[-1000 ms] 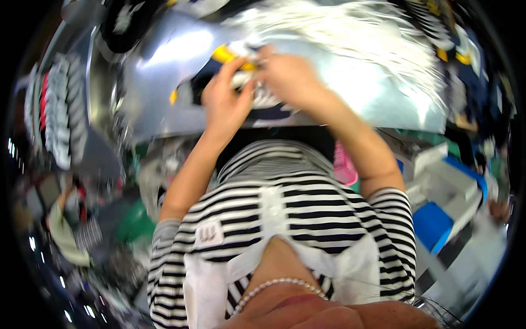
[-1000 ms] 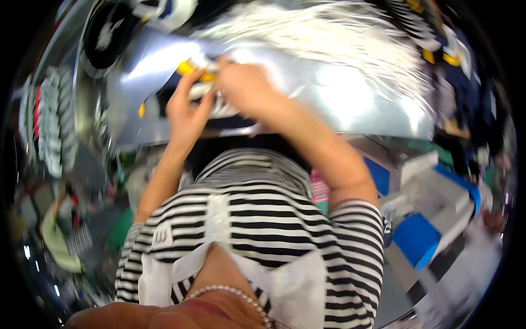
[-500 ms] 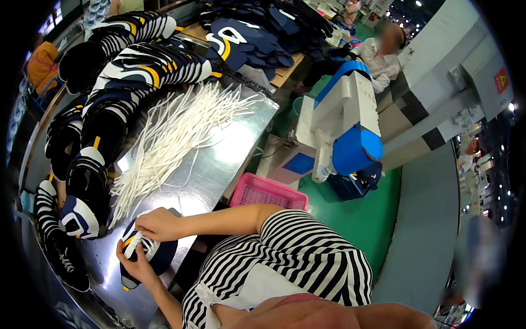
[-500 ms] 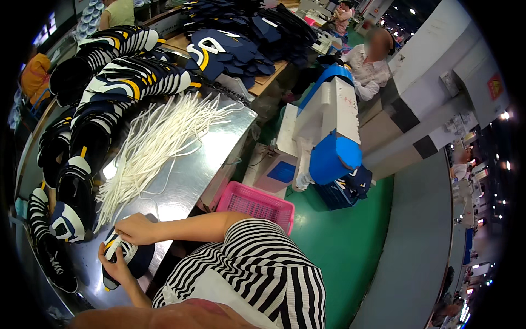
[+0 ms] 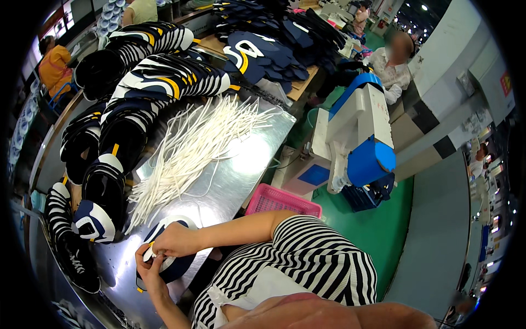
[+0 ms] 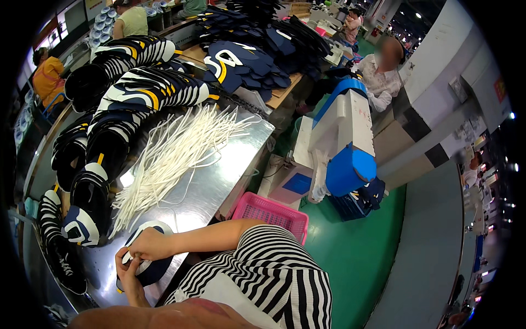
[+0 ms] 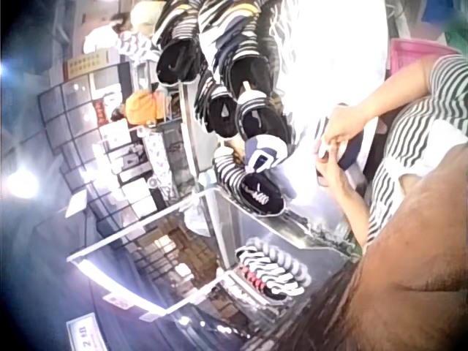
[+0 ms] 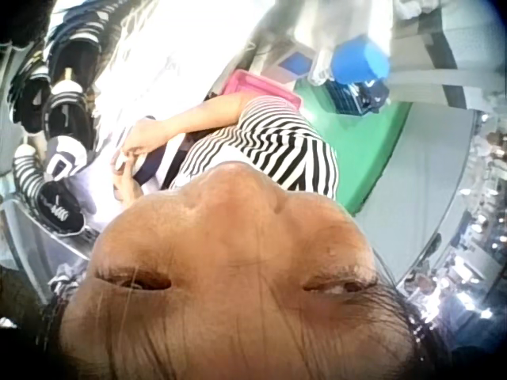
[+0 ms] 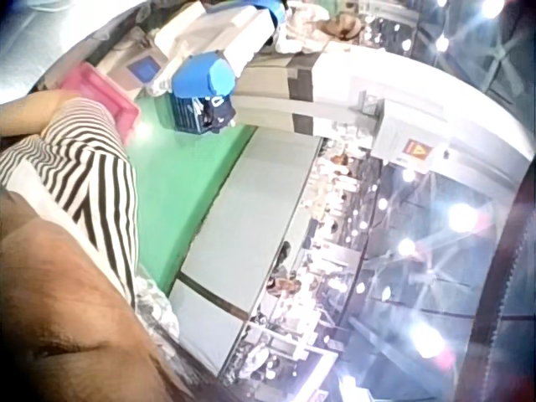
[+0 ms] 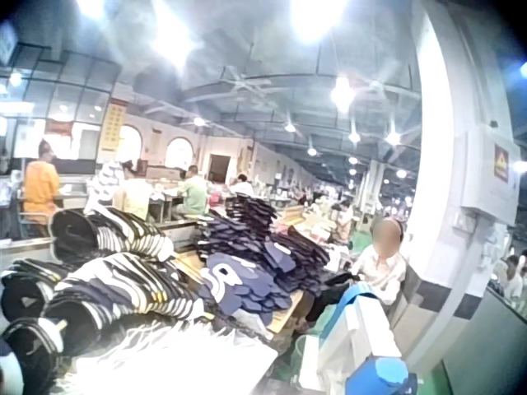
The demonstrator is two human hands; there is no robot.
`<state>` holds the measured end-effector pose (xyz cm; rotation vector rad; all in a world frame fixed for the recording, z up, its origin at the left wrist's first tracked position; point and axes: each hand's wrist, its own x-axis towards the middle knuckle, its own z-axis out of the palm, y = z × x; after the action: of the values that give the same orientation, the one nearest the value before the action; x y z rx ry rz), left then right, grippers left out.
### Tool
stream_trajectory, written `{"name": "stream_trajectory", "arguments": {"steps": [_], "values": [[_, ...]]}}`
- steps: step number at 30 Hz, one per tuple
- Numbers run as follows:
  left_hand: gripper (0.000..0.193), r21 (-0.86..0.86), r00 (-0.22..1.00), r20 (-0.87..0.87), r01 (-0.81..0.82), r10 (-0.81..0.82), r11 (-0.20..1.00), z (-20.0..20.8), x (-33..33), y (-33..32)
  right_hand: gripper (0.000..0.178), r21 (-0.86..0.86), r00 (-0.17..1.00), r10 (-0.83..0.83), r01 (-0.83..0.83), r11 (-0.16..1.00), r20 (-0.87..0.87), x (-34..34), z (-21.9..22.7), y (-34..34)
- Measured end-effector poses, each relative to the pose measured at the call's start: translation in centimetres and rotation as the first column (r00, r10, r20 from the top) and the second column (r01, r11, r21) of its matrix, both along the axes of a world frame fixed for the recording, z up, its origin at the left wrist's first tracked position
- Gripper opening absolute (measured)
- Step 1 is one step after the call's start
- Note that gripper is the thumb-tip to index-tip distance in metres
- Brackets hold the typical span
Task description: The person threads a white shoelace through the eyelets of a blue and white sneaker, then sets it onto a stack and picks up another sneaker to begin lacing it.
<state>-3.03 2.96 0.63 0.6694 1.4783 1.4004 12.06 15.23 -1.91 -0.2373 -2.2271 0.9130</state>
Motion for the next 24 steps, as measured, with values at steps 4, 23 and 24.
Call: {"name": "stream_trajectory", "arguments": {"steps": [4,23,24], "values": [[0.045,-0.02,1.0,0.012,-0.001,0.001,1.0,0.3,0.1,0.1,0.014,0.008,1.0,0.018,-0.018,1.0,0.01,-0.3,0.2,0.4],[0.046,-0.104,0.754,-0.649,0.046,-0.103,0.994,3.5,1.1,-1.4,0.022,-0.749,0.971,0.223,-0.082,0.657,0.089,5.6,1.3,-2.2],[0.046,-0.091,0.719,-0.691,0.02,-0.078,0.996,4.5,1.4,-3.2,0.021,-0.827,0.985,0.159,-0.04,0.561,0.061,6.2,2.6,-2.7]]}}
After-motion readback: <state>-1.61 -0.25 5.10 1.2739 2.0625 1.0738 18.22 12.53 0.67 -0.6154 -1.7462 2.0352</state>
